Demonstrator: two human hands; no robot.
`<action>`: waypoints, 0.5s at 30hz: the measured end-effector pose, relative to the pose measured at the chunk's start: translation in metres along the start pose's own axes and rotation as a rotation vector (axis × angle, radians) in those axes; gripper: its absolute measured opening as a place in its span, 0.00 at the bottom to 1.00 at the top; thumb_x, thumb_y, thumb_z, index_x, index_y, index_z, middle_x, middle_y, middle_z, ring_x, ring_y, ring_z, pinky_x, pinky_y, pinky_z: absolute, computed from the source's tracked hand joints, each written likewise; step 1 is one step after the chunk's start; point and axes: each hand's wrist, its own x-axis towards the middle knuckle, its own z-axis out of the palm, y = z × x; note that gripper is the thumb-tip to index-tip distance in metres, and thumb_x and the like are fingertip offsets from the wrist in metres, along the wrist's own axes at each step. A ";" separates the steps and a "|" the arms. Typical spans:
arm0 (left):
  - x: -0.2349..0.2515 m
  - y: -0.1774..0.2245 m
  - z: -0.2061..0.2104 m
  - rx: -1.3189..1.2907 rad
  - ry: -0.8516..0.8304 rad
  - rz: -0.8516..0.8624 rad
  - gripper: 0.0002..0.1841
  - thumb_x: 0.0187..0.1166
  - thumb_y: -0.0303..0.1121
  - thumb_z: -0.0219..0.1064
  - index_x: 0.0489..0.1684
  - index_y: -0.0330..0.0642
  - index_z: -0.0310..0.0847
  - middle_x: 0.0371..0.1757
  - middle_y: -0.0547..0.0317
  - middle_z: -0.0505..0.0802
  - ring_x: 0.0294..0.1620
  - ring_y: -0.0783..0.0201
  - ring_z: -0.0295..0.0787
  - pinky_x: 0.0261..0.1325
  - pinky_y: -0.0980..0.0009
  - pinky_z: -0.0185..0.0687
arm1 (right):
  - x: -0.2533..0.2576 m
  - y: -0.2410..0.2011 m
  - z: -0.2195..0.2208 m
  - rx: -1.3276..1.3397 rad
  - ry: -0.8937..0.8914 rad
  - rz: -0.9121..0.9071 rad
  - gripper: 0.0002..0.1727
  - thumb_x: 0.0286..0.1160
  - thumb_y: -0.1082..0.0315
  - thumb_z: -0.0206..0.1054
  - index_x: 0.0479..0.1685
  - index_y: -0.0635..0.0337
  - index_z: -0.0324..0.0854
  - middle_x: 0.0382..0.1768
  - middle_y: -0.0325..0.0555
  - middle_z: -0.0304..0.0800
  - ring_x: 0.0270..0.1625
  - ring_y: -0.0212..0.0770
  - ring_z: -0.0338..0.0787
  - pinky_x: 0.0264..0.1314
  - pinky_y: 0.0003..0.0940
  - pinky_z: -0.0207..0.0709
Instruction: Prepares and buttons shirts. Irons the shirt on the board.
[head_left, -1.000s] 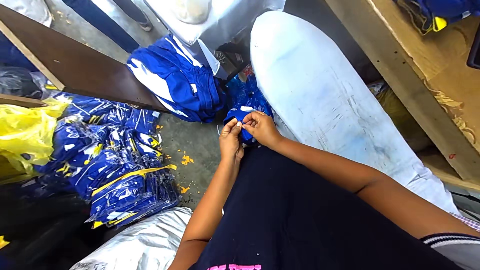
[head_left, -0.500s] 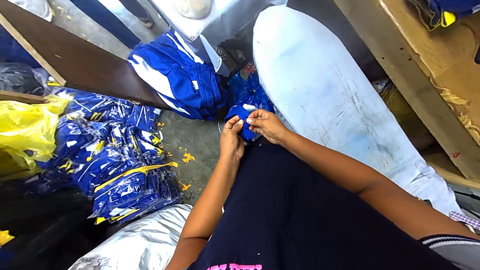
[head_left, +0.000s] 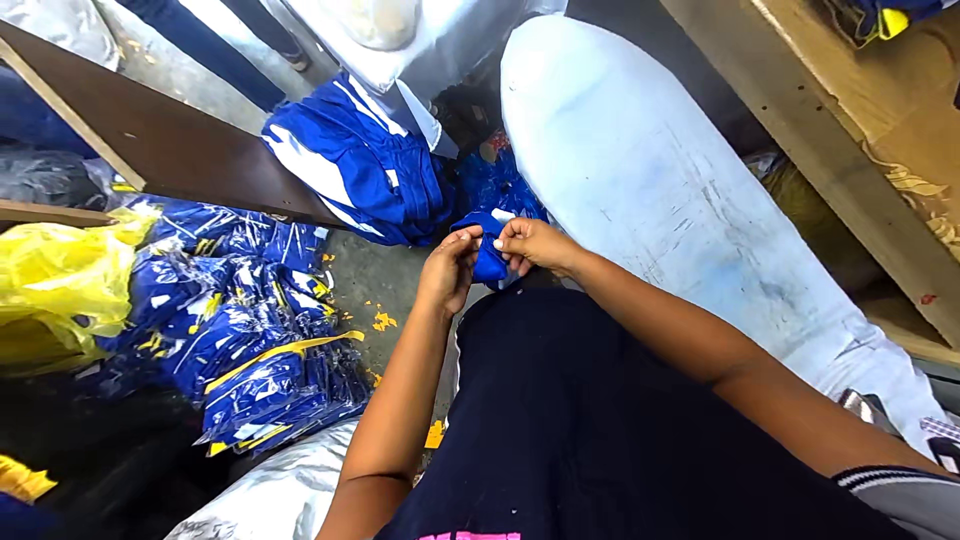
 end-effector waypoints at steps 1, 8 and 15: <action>0.000 0.004 -0.002 0.013 -0.006 -0.006 0.15 0.93 0.32 0.44 0.61 0.42 0.76 0.39 0.63 0.91 0.36 0.72 0.89 0.46 0.72 0.87 | -0.003 -0.006 -0.008 -0.089 -0.010 0.014 0.12 0.91 0.64 0.60 0.55 0.66 0.78 0.34 0.45 0.85 0.26 0.32 0.82 0.30 0.28 0.79; -0.008 0.034 -0.008 0.463 -0.272 0.172 0.18 0.78 0.19 0.61 0.66 0.38 0.71 0.38 0.66 0.90 0.35 0.77 0.87 0.44 0.77 0.85 | -0.002 -0.041 -0.032 -0.397 0.012 -0.434 0.39 0.69 0.88 0.55 0.87 0.58 0.67 0.81 0.62 0.70 0.71 0.52 0.81 0.62 0.41 0.80; -0.023 0.080 -0.011 0.795 -0.451 0.355 0.17 0.73 0.17 0.69 0.57 0.37 0.76 0.44 0.63 0.93 0.41 0.77 0.89 0.51 0.77 0.86 | 0.017 -0.068 -0.035 -0.616 -0.506 -0.560 0.17 0.80 0.65 0.70 0.57 0.72 0.88 0.71 0.62 0.83 0.78 0.51 0.78 0.82 0.43 0.66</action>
